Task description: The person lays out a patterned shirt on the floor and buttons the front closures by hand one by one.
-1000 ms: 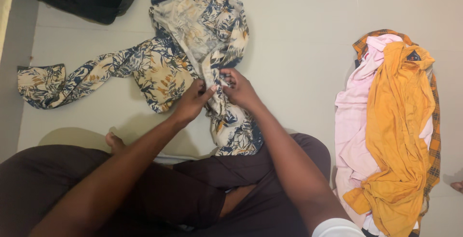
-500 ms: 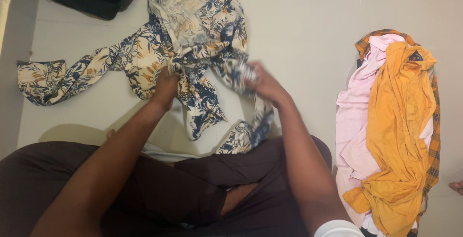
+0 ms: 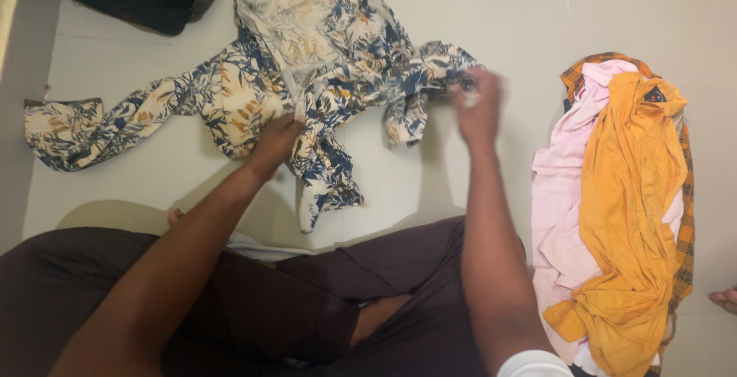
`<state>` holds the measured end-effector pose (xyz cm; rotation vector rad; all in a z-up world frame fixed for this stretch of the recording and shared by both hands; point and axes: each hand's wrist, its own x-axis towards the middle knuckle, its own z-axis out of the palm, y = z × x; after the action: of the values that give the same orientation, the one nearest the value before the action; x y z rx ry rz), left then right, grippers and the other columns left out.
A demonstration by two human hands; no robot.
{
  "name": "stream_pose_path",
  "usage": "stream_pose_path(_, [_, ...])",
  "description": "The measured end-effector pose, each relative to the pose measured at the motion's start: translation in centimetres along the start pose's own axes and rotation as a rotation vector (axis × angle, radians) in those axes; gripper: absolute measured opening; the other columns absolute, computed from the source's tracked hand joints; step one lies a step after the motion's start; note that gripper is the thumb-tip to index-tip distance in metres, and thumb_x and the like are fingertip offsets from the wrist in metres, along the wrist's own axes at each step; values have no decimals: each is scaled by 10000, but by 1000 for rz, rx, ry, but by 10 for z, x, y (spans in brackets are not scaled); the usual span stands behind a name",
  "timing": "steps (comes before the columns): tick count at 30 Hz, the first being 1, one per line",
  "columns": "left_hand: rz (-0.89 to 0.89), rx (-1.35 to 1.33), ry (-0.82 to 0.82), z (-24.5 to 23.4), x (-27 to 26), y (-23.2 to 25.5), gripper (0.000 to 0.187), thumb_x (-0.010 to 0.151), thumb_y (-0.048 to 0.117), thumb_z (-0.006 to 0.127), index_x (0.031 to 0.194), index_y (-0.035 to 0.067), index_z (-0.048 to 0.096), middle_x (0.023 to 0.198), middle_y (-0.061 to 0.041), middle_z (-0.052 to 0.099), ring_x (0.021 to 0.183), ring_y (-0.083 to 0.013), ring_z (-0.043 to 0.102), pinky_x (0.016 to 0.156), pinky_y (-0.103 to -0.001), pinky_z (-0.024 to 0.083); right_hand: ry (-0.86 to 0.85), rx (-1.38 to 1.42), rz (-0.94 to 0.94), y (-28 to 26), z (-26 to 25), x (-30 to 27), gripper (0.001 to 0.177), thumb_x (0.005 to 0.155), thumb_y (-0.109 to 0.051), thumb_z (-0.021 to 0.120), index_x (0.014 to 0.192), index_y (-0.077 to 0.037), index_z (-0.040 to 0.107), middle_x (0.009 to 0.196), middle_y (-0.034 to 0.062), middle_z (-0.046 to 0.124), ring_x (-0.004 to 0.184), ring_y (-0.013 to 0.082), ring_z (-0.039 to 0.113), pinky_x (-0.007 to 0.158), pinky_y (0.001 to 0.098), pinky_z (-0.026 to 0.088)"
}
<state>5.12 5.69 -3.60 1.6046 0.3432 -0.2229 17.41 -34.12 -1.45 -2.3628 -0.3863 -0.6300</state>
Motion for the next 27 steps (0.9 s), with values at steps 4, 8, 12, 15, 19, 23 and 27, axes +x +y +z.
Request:
stream_pose_path(4, [12, -4, -176, 5, -9, -6, 448, 984, 367, 565, 1250, 10, 613, 1239, -154, 552, 1079, -204, 582, 923, -360, 488, -712, 210, 208, -65, 46, -20, 285, 956, -301, 672, 1134, -87, 731, 1050, 101, 758, 942, 232, 720, 854, 385, 569])
stream_pose_path(8, [283, 408, -374, 9, -2, -18, 476, 1065, 369, 398, 1318, 25, 607, 1317, -201, 567, 1231, -318, 518, 1090, -418, 369, -1096, -113, 344, -139, 54, -33, 553, 1035, -603, 508, 1137, -123, 763, 1001, 165, 785, 948, 285, 767, 930, 416, 545])
stream_pose_path(12, [390, 714, -374, 20, 2, -27, 451, 951, 207, 454, 1378, 83, 526, 1318, -170, 572, 1263, -387, 495, 1093, -485, 366, -823, -108, 228, -160, 56, -43, 550, 878, -474, 679, 1213, -44, 609, 1119, 214, 691, 1017, 399, 679, 849, 510, 536])
stream_pose_path(15, [486, 705, -274, 18, -6, -24, 540, 807, 61, 518, 1346, 78, 516, 1288, -164, 587, 1285, -387, 509, 1099, -480, 412, -861, -135, 289, -136, 75, -48, 505, 825, -336, 671, 1232, -49, 586, 1126, 222, 699, 1034, 409, 676, 869, 523, 526])
stream_pose_path(19, [630, 919, -12, 6, -16, -12, 633, 756, -26, 661, 1363, 35, 493, 1377, -208, 529, 1292, -437, 440, 1055, -521, 375, -744, -113, 262, -64, 97, -38, 394, 798, -218, 671, 1150, -45, 641, 1127, 250, 701, 1057, 424, 663, 915, 508, 523])
stream_pose_path(23, [660, 1059, 229, -10, -26, 6, 543, 786, 107, 742, 1270, 21, 510, 1285, -207, 523, 1238, -410, 471, 1015, -525, 395, -598, 120, 621, -28, 74, -25, 305, 835, -171, 605, 1124, -74, 615, 1076, 178, 701, 958, 378, 715, 839, 477, 564])
stream_pose_path(27, [514, 1152, 417, -5, -33, 19, 445, 867, 175, 737, 1214, 11, 512, 1179, -180, 519, 1152, -377, 501, 949, -532, 422, -308, -125, 448, -45, 40, -18, 217, 877, -244, 653, 1034, -97, 680, 1068, 146, 712, 958, 343, 696, 822, 462, 525])
